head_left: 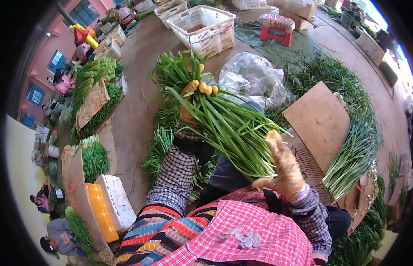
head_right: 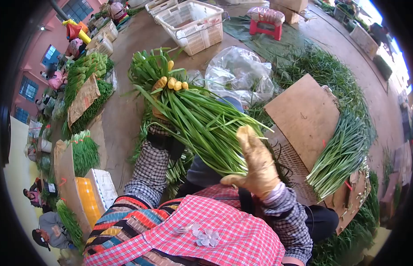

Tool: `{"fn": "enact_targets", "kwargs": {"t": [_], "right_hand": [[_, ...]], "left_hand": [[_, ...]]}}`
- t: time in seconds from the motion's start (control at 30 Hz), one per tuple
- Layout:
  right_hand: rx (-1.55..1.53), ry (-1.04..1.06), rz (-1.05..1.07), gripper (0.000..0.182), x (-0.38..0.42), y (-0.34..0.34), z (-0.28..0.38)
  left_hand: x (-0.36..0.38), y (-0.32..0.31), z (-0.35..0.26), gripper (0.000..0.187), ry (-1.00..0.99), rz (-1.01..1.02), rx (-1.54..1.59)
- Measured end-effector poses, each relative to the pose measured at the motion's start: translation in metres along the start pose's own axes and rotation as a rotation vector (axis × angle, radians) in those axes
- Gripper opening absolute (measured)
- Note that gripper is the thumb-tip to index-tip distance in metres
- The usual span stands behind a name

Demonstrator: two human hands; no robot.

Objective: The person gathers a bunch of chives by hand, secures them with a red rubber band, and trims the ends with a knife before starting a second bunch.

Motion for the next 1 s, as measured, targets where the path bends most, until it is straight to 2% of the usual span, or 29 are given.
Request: {"fn": "enact_targets", "kwargs": {"t": [0.07, 0.1, 0.17, 0.2, 0.23, 0.33, 0.37, 0.43, 0.53, 0.57, 0.67, 0.7, 0.77, 0.83, 0.9, 0.93, 0.97, 1.0], "right_hand": [[-0.019, 0.073, -0.069, 0.131, -0.002, -0.003, 0.013], [0.003, -0.051, -0.015, 0.133, -0.009, 0.002, 0.013], [0.023, -0.085, -0.114, 0.133, -0.020, 0.013, 0.015], [0.032, -0.106, -0.164, 0.133, -0.024, 0.020, 0.015], [0.017, -0.109, -0.220, 0.132, -0.030, 0.029, 0.015], [-0.108, -0.196, -0.373, 0.130, -0.043, 0.061, 0.003], [-0.159, -0.248, -0.307, 0.130, -0.047, 0.061, -0.012], [-0.434, -0.284, -0.190, 0.112, -0.050, 0.050, -0.039], [-1.118, -0.279, -0.201, 0.080, -0.049, 0.050, -0.076], [-1.032, -0.204, -0.182, 0.050, -0.047, 0.062, -0.080], [-1.165, -0.094, -0.094, 0.046, -0.038, 0.076, -0.095], [-1.132, -0.164, -0.041, 0.046, -0.032, 0.084, -0.095], [-1.181, -0.123, 0.067, 0.046, -0.030, 0.082, -0.096], [-1.267, -0.149, 0.139, 0.047, -0.026, 0.073, -0.092], [-1.202, -0.090, 0.045, 0.049, -0.028, 0.054, -0.099], [-1.216, -0.115, 0.096, 0.051, -0.025, 0.044, -0.103], [-1.229, -0.141, 0.147, 0.052, -0.025, 0.041, -0.098], [-1.130, -0.204, 0.113, 0.051, -0.026, 0.048, -0.097]], "left_hand": [[-0.009, -0.020, 0.013, 0.028, 0.044, 0.034, -0.059], [-0.013, -0.034, 0.023, 0.023, 0.072, 0.033, -0.087], [-0.017, -0.057, 0.044, 0.022, 0.127, -0.002, -0.184], [-0.021, -0.059, 0.059, 0.025, 0.209, 0.042, -0.188], [-0.027, -0.066, 0.065, 0.024, 0.168, 0.088, -0.507], [-0.022, -0.116, 0.103, 0.024, 0.070, 0.083, -0.659], [-0.021, -0.131, 0.116, 0.022, 0.064, 0.091, -0.680], [-0.021, -0.151, 0.136, 0.020, 0.122, 0.124, -0.751], [-0.021, -0.165, 0.163, 0.023, 0.209, 0.100, -0.607], [-0.018, -0.194, 0.161, 0.025, -0.095, 0.660, -1.024], [-0.022, -0.191, 0.184, 0.025, 0.267, 0.505, -0.781], [-0.027, -0.184, 0.189, 0.028, 0.354, 0.541, -0.800], [-0.031, -0.174, 0.198, 0.028, 0.517, 0.604, -0.754], [-0.021, -0.164, 0.206, 0.031, 0.635, 0.539, -0.538], [-0.003, -0.166, 0.214, 0.037, 0.721, 0.454, -0.344], [0.004, -0.168, 0.218, 0.041, 0.751, 0.405, -0.255], [-0.002, -0.147, 0.218, 0.056, 0.734, 0.413, -0.324], [-0.011, -0.132, 0.210, 0.058, 0.686, 0.328, -0.344]]}}
Point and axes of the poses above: each hand's wrist, its own x-axis away from the middle knuckle, its own y-axis out of the back of the hand, z = x × y, the point moved 10 cm from there along -x, towards the middle knuckle, and after that the axes turned 15 degrees about x, right-handed, at the moved point
